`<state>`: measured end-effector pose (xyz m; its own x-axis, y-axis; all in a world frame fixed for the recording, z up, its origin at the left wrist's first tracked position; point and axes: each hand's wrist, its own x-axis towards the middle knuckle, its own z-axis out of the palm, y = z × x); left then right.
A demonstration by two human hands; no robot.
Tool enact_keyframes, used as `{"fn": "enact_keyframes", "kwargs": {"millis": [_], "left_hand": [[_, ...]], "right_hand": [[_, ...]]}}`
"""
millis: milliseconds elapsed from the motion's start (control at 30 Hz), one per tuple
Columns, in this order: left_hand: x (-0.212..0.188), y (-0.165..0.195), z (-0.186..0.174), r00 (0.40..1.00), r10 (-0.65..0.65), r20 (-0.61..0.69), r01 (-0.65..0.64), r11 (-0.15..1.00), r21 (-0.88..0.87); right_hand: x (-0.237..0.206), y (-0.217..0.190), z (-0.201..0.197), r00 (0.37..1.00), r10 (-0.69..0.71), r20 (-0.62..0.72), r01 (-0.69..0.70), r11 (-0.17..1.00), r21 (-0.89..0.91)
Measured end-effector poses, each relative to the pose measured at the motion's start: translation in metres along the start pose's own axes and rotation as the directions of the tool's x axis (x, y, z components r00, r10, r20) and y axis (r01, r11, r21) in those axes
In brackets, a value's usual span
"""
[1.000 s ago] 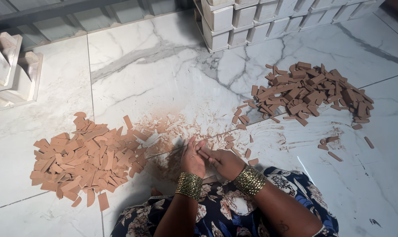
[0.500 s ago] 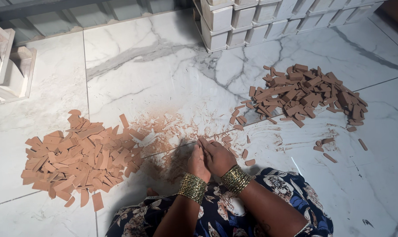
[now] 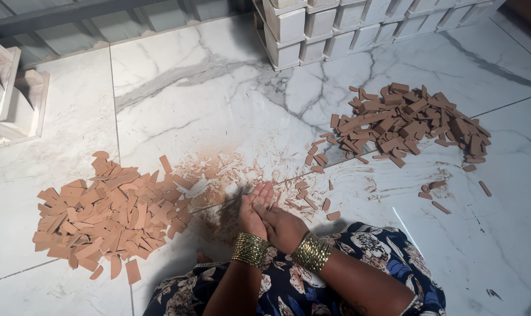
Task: The person sits on the floor and repeatedly picks up small clay pieces, rolls them between the palms, and places them back into a pile. The hands work continuously on individual pieces without using any tools.
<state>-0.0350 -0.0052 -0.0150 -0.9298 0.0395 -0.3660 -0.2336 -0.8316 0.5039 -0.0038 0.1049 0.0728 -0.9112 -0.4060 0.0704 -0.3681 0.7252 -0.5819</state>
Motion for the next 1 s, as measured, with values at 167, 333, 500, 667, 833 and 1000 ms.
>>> {"fn": "enact_keyframes", "kwargs": {"millis": [167,333,500,667,833,1000], "left_hand": [[0.001,-0.004,-0.003,0.984,0.158,0.084,-0.154,0.987,-0.052],[0.001,-0.007,-0.005,0.998,0.064,-0.01,-0.064,0.998,0.02],[0.007,-0.013,-0.012,0.979,0.176,0.105,-0.169,0.983,-0.068],[0.008,-0.014,-0.015,0.986,0.16,0.044,-0.163,0.983,0.08],[0.006,-0.018,-0.015,0.994,0.106,0.002,-0.106,0.994,0.012],[0.01,-0.015,-0.017,0.987,0.156,0.04,-0.16,0.98,0.119]], "right_hand": [[0.002,0.003,0.003,0.99,0.137,0.038,-0.133,0.988,-0.082],[0.003,-0.001,0.001,0.995,-0.09,-0.054,0.094,0.992,0.086],[0.002,-0.005,0.001,0.983,0.169,0.069,-0.162,0.982,-0.103],[0.001,-0.004,0.003,1.0,0.0,0.018,0.0,1.0,0.024],[0.003,-0.004,0.002,0.963,0.257,0.079,-0.248,0.964,-0.099],[-0.001,-0.007,0.002,0.995,0.07,0.064,-0.067,0.997,-0.049]]}}
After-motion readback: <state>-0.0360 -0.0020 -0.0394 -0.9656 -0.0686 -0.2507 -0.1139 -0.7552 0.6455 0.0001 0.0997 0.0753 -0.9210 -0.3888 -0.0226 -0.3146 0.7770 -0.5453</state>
